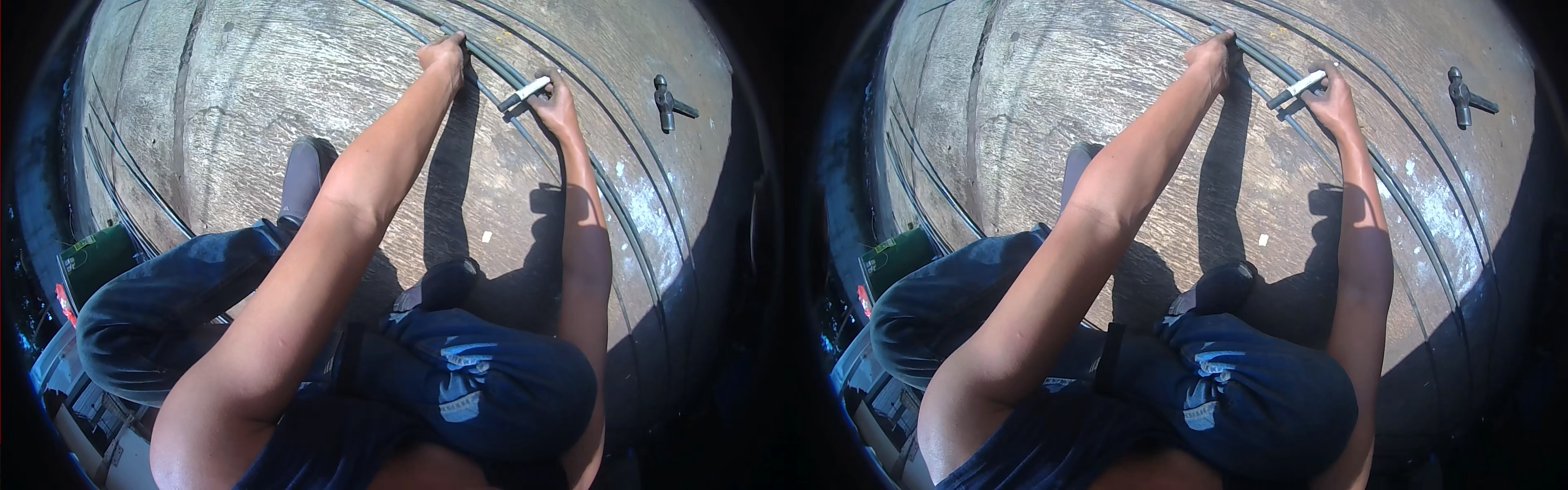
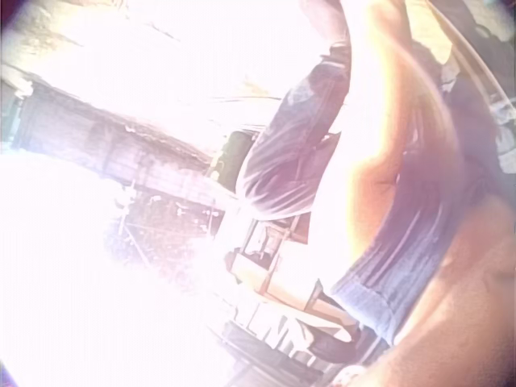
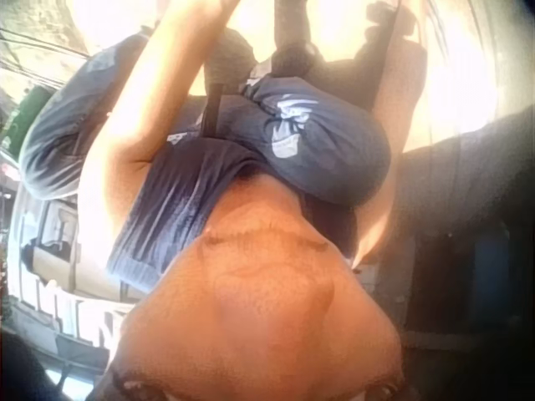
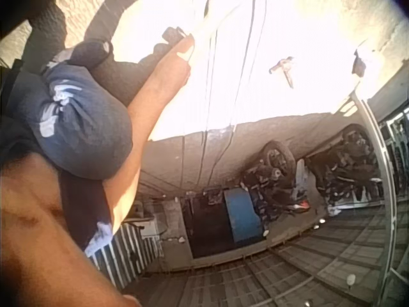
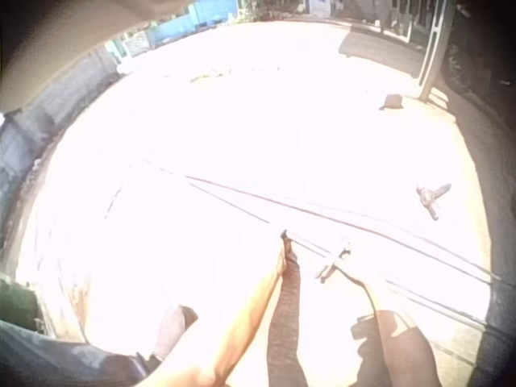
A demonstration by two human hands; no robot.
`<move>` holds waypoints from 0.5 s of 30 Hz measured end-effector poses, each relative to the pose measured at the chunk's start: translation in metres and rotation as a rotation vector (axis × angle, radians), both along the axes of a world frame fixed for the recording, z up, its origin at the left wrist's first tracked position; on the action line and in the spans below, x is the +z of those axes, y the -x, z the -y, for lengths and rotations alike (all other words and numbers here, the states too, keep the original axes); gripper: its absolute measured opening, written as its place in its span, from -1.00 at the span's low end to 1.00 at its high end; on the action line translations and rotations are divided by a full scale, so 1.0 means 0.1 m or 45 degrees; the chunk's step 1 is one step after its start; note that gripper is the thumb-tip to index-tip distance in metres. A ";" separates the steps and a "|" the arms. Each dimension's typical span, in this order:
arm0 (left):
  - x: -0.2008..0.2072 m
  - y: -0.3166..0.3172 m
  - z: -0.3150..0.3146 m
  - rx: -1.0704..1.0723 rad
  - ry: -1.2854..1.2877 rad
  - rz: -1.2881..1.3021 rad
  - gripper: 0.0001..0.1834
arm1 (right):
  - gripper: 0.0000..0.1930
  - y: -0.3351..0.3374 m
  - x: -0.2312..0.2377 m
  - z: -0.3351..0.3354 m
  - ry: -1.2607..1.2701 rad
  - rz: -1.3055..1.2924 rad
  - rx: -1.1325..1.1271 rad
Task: Marking long metal rods with a marker and gathering them together.
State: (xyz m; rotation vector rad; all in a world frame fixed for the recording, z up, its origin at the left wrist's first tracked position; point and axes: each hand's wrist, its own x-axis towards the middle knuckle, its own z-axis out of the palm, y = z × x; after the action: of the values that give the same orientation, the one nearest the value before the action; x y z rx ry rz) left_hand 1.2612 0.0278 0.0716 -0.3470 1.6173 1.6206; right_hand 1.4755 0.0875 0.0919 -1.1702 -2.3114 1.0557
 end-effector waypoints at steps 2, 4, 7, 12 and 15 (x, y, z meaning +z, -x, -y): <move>0.00 -0.02 -0.03 0.024 0.078 -0.059 -0.82 | -0.58 0.02 0.02 0.04 -0.084 0.005 -0.010; 0.02 -0.01 -0.03 0.059 0.043 0.066 -0.81 | -0.59 0.01 0.06 0.10 -0.139 -0.056 -0.039; 0.07 0.01 -0.01 0.059 -0.025 0.142 -0.81 | -0.63 -0.12 0.14 0.26 -0.208 -0.106 -0.194; 0.04 0.05 -0.03 0.076 -0.100 0.255 -0.84 | -0.59 -0.81 0.21 0.84 -0.284 -0.274 -0.692; -0.09 0.10 -0.06 0.011 -0.044 0.222 -0.84 | -0.58 -1.24 0.08 1.26 0.034 -0.558 -0.883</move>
State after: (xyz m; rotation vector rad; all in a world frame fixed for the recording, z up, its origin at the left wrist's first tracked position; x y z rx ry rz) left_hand 1.2507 0.0336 0.0624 -0.4647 1.4567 1.5774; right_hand 1.5999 -0.0386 0.0995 -1.4226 -1.3995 0.9430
